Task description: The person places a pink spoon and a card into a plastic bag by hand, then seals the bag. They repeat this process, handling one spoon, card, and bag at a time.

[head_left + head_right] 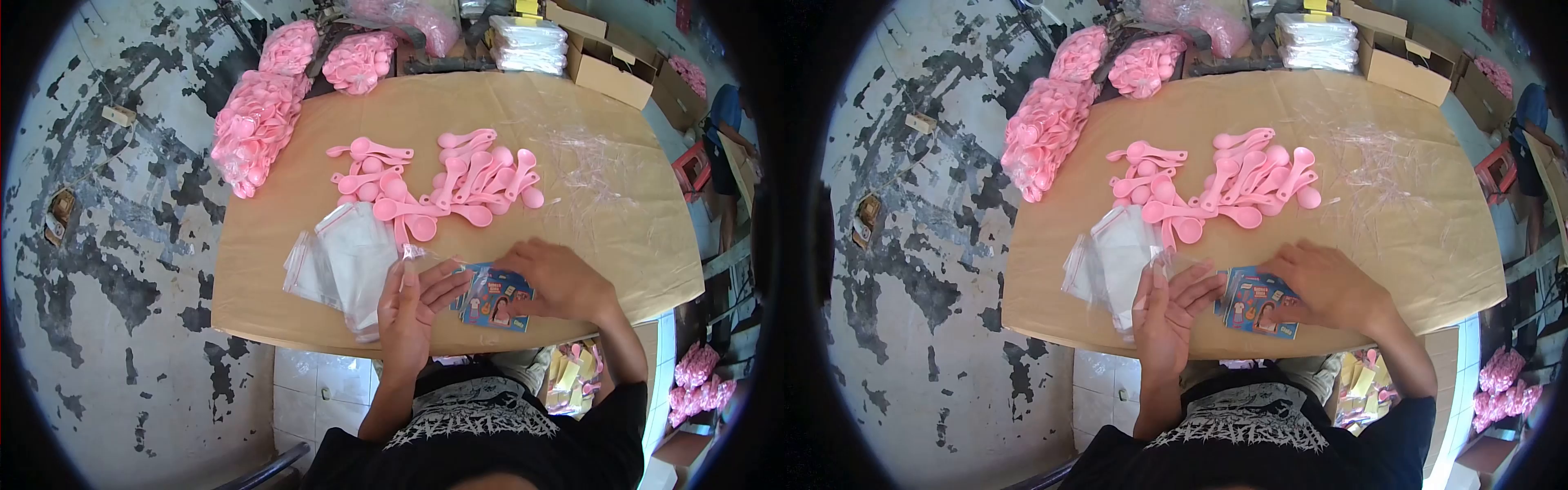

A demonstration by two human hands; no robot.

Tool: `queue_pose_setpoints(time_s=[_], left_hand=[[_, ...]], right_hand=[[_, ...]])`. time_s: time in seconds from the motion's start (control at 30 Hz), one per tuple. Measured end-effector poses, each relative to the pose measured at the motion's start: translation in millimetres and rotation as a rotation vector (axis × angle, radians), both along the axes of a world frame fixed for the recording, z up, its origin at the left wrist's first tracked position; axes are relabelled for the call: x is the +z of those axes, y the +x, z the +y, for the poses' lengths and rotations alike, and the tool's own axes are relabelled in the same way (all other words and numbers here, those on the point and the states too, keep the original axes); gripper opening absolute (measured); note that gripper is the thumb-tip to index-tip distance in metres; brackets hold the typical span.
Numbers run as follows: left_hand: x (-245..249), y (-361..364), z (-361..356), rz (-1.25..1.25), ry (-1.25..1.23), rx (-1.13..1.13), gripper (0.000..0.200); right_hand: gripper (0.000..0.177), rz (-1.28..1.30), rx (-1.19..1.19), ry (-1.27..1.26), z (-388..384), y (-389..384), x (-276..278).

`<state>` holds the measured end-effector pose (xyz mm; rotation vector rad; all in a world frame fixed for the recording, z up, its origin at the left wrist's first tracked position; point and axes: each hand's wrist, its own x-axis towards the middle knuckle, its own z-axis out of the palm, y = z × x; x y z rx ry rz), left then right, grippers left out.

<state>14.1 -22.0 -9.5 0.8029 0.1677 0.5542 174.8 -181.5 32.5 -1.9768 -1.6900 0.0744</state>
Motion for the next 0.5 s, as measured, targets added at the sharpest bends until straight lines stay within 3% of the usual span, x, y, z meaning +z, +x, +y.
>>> queue_pose_setpoints(time_s=[0.07, 0.17, 0.27, 0.37, 0.5], left_hand=[[1.2, 6.3, -0.8, 0.062, 0.069, 0.044, 0.036], [-3.9, 15.2, -1.1, 0.076, 0.083, 0.107, 0.029], [-12.0, 19.2, 1.1, -0.002, 0.080, 0.172, 0.022], [-19.1, 21.6, 4.8, -0.064, 0.076, 0.231, 0.019], [-16.6, 22.8, 5.7, -0.018, 0.060, 0.274, 0.020]], right_hand=[[0.027, 0.063, -0.024, 0.005, -7.6, 6.2, -21.6], [0.022, 0.546, -0.171, -0.126, -11.7, 12.2, -24.4], [0.017, 0.475, -0.155, -0.104, -6.4, 12.7, -19.6], [0.015, 0.669, -0.233, 0.003, -0.7, 7.5, -15.7], [0.015, 0.763, -0.112, 0.098, 2.3, 1.2, -16.8]])
